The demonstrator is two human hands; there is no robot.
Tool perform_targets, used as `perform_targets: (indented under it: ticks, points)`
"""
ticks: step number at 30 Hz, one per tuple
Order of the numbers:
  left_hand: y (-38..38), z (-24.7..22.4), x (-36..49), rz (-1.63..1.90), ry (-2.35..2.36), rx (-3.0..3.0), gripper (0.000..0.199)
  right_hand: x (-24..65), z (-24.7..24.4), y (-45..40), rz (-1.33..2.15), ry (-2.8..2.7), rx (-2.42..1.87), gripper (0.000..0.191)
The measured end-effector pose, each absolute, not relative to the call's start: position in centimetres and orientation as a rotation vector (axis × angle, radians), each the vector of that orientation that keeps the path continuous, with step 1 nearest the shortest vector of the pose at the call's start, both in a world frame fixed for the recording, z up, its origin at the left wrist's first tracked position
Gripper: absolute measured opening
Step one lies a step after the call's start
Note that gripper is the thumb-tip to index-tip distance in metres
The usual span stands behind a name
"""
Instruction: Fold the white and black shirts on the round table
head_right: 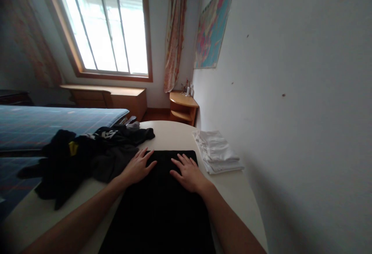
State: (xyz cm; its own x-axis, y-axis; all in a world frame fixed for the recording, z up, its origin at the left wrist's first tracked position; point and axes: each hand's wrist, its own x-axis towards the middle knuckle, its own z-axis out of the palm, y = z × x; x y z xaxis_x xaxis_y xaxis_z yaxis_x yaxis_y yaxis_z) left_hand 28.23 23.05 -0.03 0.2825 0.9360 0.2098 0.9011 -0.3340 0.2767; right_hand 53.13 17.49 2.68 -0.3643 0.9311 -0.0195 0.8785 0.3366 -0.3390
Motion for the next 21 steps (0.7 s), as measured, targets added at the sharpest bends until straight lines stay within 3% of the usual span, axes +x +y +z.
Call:
perform_targets:
  ticks: [6,16,21]
  points:
    - [23.2,3.3,26.6,0.298,1.857,2.251,0.063,56.6,2.6,17.4,0.089,-2.059,-1.964,0.052]
    - [25.0,2.3,24.4,0.357,1.586,2.131,0.054,57.8,1.6,18.1,0.416,-1.979,-1.8,0.045]
    - [25.6,1.4,25.6,0.69,1.753,2.144,0.046,58.0,0.8,20.4,0.299,-1.864,-1.648,0.042]
